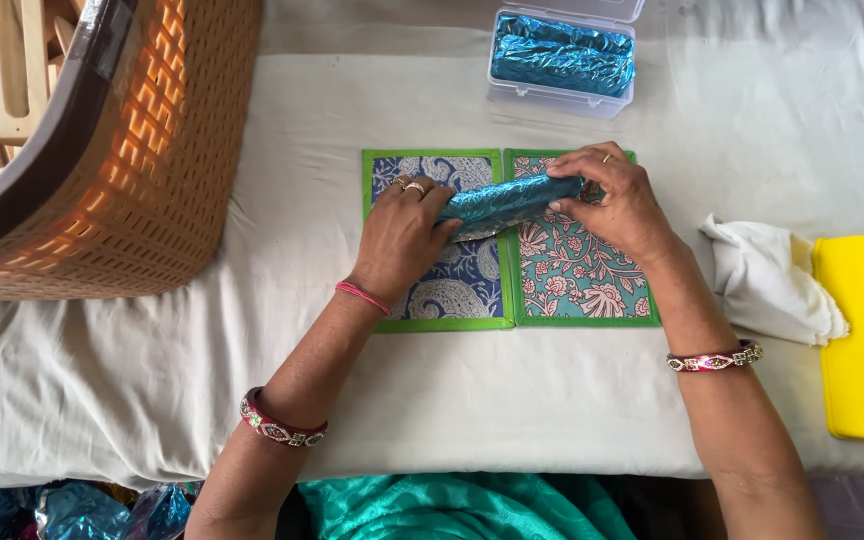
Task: The person wipes wooden handle blanks with a white cloth, then wraps each handle in colored metallic foil, pressing and folding the foil around the wood, and places the finished foil-wrapped handles into an open plastic storage box.
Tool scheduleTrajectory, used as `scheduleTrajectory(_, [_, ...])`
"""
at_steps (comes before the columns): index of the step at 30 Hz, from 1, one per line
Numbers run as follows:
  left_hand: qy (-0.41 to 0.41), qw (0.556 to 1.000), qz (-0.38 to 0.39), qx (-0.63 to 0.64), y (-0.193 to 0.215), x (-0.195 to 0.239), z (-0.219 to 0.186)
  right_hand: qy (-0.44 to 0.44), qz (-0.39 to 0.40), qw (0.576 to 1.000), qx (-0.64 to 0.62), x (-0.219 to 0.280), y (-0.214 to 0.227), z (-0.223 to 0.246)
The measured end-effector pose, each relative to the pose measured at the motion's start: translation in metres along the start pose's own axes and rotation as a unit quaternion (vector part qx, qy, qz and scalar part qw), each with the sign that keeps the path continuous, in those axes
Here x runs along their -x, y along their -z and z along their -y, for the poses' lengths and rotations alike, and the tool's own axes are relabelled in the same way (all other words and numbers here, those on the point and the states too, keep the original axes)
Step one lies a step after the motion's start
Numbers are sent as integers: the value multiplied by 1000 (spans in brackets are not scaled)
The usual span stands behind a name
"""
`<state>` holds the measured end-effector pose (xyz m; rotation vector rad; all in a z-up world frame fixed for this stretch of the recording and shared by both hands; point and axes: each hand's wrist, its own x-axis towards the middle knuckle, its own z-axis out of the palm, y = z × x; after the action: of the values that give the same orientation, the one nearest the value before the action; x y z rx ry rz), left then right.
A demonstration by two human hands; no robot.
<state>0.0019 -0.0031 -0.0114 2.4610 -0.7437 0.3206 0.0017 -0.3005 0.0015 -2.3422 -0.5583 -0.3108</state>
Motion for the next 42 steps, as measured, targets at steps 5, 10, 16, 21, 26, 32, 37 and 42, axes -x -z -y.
scheduleTrajectory(5, [-19,999,-24,-14,-1,1,-5,-28,29,998,-44,3,5,4])
scheduleTrajectory(10, [-41,998,-28,-41,4,2,-7,-10,61,998,-17,5,4,-9])
scheduleTrajectory(16, [-47,998,-29,40,12,3,-18,-56,85,993,-58,-1,12,5])
scheduleTrajectory(21, [-10,998,-8,68,1,3,-11,-28,76,996,-42,1,17,-11])
scheduleTrajectory(26, [-8,996,-1,83,3,4,-13,-139,102,984,-36,12,34,-29])
scheduleTrajectory(32, [13,998,25,56,1,2,-12,-242,-15,957,-159,22,37,-67])
scheduleTrajectory(37, [9,999,22,43,0,3,-13,-297,61,929,-213,11,22,-39])
scheduleTrajectory(42, [-1,999,12,42,0,4,-12,-264,49,940,-211,23,3,-77])
